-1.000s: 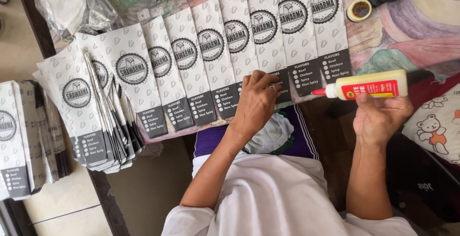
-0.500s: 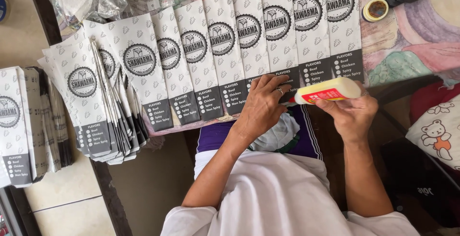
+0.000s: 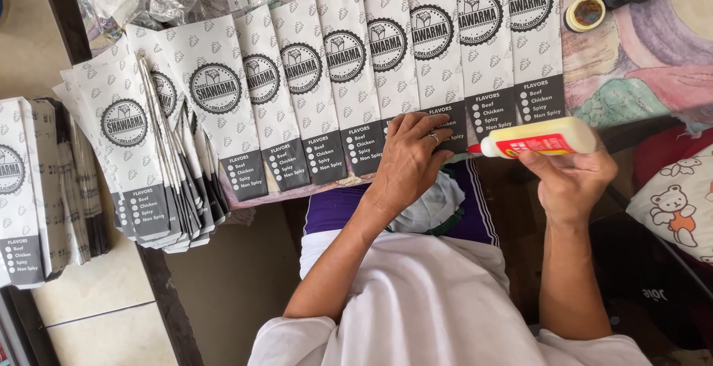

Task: The person applies glue by hand to the edges of paper shawarma sleeves, handling one sleeve at a time from a stack and placing them into a new pile.

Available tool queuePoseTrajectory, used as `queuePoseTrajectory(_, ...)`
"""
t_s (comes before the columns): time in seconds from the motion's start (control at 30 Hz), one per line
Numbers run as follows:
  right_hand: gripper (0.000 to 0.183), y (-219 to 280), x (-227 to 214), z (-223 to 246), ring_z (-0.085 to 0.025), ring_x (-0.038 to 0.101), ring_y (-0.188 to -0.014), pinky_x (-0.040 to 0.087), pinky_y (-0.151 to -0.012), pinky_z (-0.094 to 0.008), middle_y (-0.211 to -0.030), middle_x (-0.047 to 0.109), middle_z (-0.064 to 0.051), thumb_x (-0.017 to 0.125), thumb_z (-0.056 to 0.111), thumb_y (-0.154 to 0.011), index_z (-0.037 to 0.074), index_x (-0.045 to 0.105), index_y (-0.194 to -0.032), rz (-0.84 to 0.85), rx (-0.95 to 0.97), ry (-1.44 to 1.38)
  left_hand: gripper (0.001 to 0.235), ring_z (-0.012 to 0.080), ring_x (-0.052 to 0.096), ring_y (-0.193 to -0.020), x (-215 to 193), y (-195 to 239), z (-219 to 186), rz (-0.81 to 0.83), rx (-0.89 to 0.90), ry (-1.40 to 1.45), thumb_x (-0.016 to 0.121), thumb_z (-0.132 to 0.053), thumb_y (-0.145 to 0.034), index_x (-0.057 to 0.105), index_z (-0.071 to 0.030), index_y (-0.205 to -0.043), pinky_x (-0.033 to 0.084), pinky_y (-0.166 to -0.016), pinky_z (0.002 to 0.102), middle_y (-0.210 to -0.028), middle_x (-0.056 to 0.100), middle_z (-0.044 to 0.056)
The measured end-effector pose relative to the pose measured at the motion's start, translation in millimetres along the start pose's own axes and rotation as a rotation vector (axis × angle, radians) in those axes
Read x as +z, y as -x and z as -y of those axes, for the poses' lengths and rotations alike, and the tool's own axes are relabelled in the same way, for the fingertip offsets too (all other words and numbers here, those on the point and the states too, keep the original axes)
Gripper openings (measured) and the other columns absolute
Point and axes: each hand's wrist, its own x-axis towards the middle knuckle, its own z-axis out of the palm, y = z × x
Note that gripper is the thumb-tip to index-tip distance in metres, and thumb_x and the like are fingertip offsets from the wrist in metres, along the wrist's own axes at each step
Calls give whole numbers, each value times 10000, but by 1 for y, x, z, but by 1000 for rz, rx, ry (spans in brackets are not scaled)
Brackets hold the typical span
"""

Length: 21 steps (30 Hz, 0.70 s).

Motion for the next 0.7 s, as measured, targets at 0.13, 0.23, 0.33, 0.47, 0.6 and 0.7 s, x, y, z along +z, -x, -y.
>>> queuePoseTrajectory(0.13,296,5,1,2,-243,689,-970,683,-916,-414,-996,675,-120,882,17,-840,-41,678,-1046,-6,-55,6,281,279,585,-1141,8,-1,-1,-55,-46,47,827,-115,-803,751,-81,-1072,408,-1008,457,-1262,682,33)
queuePoseTrajectory(0.23,363,10,10,3,-248,703,-976,679,-926,-391,-1043,691,-150,879,-13,-818,-68,662,-1103,-2,0,34,259,266,583,-1129,11,0,0,-65,-77,86,829,-102,-804,758,-86,-1052,395,-1019,444,-1241,691,16)
queuePoseTrajectory(0.33,380,13,25,2,-291,720,-976,693,-917,-419,-1028,694,-201,876,-38,-811,-106,651,-1110,36,45,67,274,263,592,-1105,11,-2,1,-68,-66,51,744,70,-830,766,-94,-1049,411,-992,449,-1237,694,26)
queuePoseTrajectory(0.47,333,18,39,-1,-246,689,-974,677,-895,-383,-1018,630,-111,882,-27,-794,-92,666,-1039,96,40,29,370,270,587,-1091,11,-2,1,-73,-40,13,644,134,-759,766,-64,-1047,410,-980,453,-1229,701,46)
queuePoseTrajectory(0.6,396,15,36,4,-255,720,-993,682,-936,-373,-1057,693,-134,878,-12,-810,-71,661,-1136,65,39,36,393,263,577,-1120,10,-1,2,-48,-40,30,641,137,-751,769,-44,-1075,397,-1003,457,-1261,696,46)
queuePoseTrajectory(0.7,347,8,14,-3,-239,714,-958,669,-925,-373,-1036,711,-156,874,-49,-849,-56,672,-1132,4,-26,67,532,291,565,-1132,12,2,2,-52,-17,34,531,197,-670,758,-32,-1093,406,-1022,461,-1273,681,65)
